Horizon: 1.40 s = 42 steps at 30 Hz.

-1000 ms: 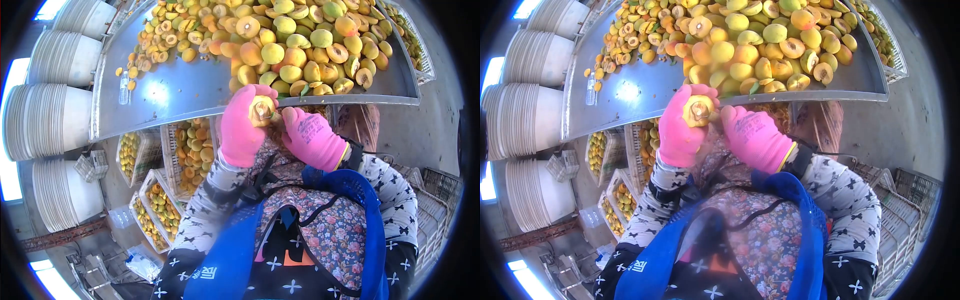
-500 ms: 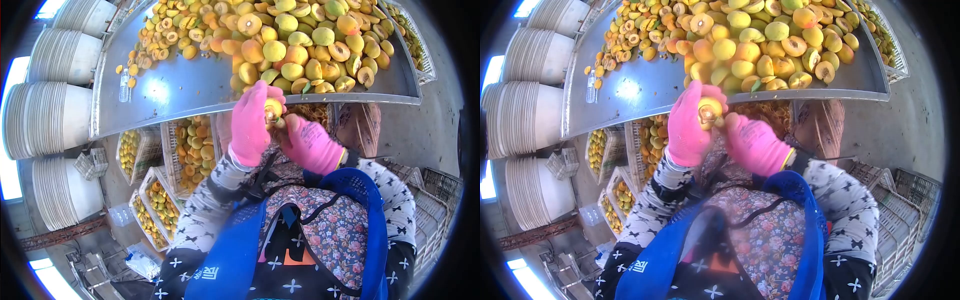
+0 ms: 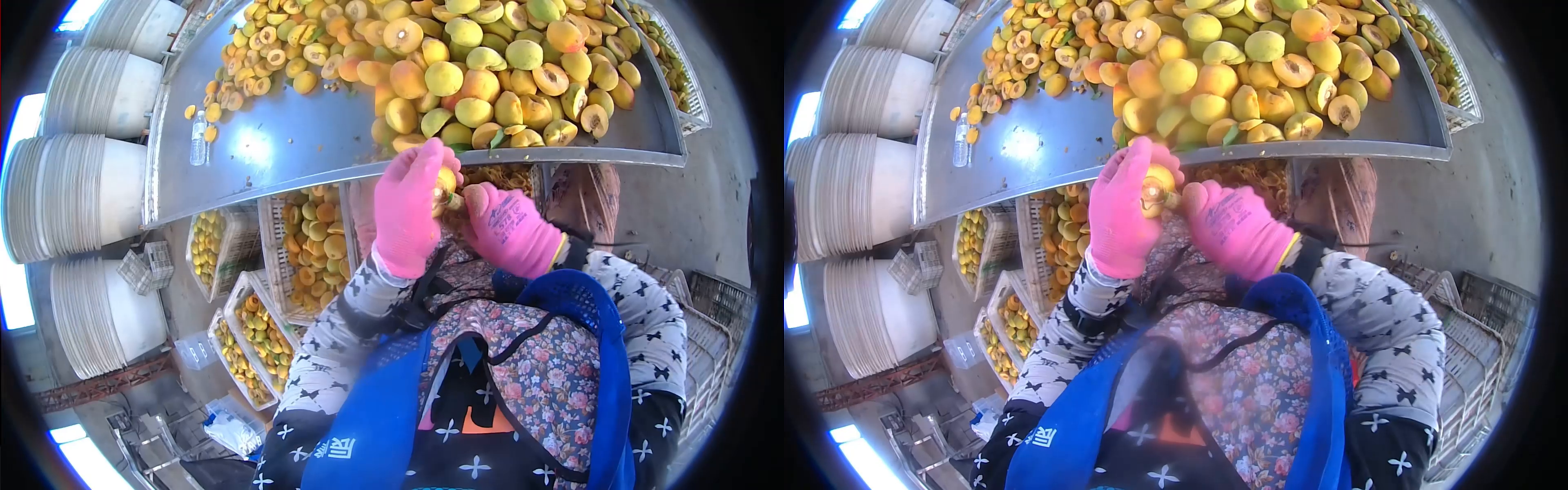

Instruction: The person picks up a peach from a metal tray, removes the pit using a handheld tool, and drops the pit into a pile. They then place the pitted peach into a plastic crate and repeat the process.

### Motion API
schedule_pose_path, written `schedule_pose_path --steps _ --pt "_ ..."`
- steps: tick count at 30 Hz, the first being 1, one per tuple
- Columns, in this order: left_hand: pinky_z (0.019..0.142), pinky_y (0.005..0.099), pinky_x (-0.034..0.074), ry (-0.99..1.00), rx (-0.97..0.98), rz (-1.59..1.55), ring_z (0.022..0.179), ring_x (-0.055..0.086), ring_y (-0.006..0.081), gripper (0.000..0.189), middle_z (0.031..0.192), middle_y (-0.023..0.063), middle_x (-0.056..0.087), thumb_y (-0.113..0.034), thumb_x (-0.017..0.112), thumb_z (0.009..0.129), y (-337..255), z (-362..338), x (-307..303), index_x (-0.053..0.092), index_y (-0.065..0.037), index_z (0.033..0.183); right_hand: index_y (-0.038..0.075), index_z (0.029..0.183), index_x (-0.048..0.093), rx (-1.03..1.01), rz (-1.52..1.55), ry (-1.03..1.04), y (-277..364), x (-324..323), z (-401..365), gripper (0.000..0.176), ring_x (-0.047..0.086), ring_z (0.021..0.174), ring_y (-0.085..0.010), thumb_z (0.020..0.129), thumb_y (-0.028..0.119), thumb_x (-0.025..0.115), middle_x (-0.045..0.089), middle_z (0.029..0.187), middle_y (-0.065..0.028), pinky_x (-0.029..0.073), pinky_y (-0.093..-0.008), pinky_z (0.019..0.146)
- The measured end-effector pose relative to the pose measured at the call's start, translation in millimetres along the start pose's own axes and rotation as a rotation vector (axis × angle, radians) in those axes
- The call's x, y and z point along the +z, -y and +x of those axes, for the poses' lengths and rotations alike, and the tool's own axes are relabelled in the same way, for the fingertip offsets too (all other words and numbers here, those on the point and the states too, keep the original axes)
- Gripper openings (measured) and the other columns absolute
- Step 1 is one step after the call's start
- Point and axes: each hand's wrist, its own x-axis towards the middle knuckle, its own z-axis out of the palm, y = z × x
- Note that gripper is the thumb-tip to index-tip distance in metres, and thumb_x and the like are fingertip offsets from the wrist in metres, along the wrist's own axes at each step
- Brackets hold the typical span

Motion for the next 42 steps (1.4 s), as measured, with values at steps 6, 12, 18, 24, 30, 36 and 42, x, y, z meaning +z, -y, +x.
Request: schedule_pose_path --steps 6,12,18,24,30,36,42 --pt "0.063 0.0276 0.05 -0.161 -0.112 -0.211 0.073 0.062 0.0153 0.032 0.085 0.0087 0.065 -0.03 0.056 0.102 -2 1 6 0.06 0.002 0.098 -0.001 0.106 0.049 0.033 0.602 -0.119 25 4 12 0.028 0.063 0.073 -0.0417 0.085 0.008 0.065 0.06 0.077 -0.021 0.047 -0.0505 0.06" --pt "0.063 0.0289 0.05 -0.215 -0.148 -0.236 0.069 0.062 0.0176 0.029 0.084 0.01 0.066 -0.027 0.056 0.101 -8 7 10 0.061 0.001 0.098 -0.001 0.106 0.05 0.114 0.629 -0.029 24 -1 13 0.025 0.063 0.076 -0.0427 0.086 0.009 0.062 0.063 0.081 -0.02 0.049 -0.0482 0.063" --pt "0.076 0.0343 0.056 0.304 0.309 0.377 0.082 0.068 0.0253 0.038 0.097 0.0133 0.067 -0.002 0.055 0.091 25 10 -26 0.053 -0.002 0.129 -0.001 0.102 0.051 0.025 0.376 0.199 -11 0 7 0.022 0.065 0.075 -0.0415 0.094 0.018 0.059 0.064 0.082 -0.0215 0.051 -0.0473 0.063" --pt "0.077 0.0362 0.057 0.397 -0.046 0.035 0.086 0.068 0.0247 0.039 0.11 0.0138 0.065 -0.021 0.054 0.099 23 16 -45 0.051 -0.002 0.134 0.0 0.106 0.052 0.517 0.983 0.542 17 -33 22 0.02 0.061 0.054 -0.0195 0.091 0.012 0.059 0.061 0.074 -0.006 0.047 -0.0335 0.049" --pt "0.062 0.0282 0.053 -0.259 -0.183 -0.299 0.069 0.064 0.0181 0.042 0.085 0.0113 0.065 -0.038 0.046 0.105 -8 8 10 0.062 0.001 0.103 0.004 0.102 0.051 0.538 1.213 0.376 33 -35 28 0.022 0.055 0.053 -0.0129 0.086 0.013 0.063 0.056 0.072 -0.0037 0.043 -0.0291 0.046" --pt "0.062 0.0262 0.053 -0.027 -0.23 -0.101 0.068 0.063 0.0137 0.042 0.082 0.0081 0.068 -0.039 0.051 0.103 6 21 -8 0.067 -0.002 0.091 0.001 0.097 0.052 0.686 1.392 0.582 26 -57 36 0.018 0.055 0.051 -0.0142 0.083 0.008 0.061 0.058 0.071 -0.0052 0.044 -0.0282 0.046" --pt "0.062 0.0239 0.049 -0.033 -0.194 -0.027 0.065 0.061 0.0104 0.04 0.076 0.0067 0.068 -0.036 0.056 0.102 13 27 -7 0.069 -0.001 0.089 0.001 0.093 0.051 0.708 1.328 0.588 29 -53 42 0.014 0.054 0.047 -0.015 0.084 0.008 0.06 0.058 0.069 -0.0067 0.042 -0.0288 0.042"
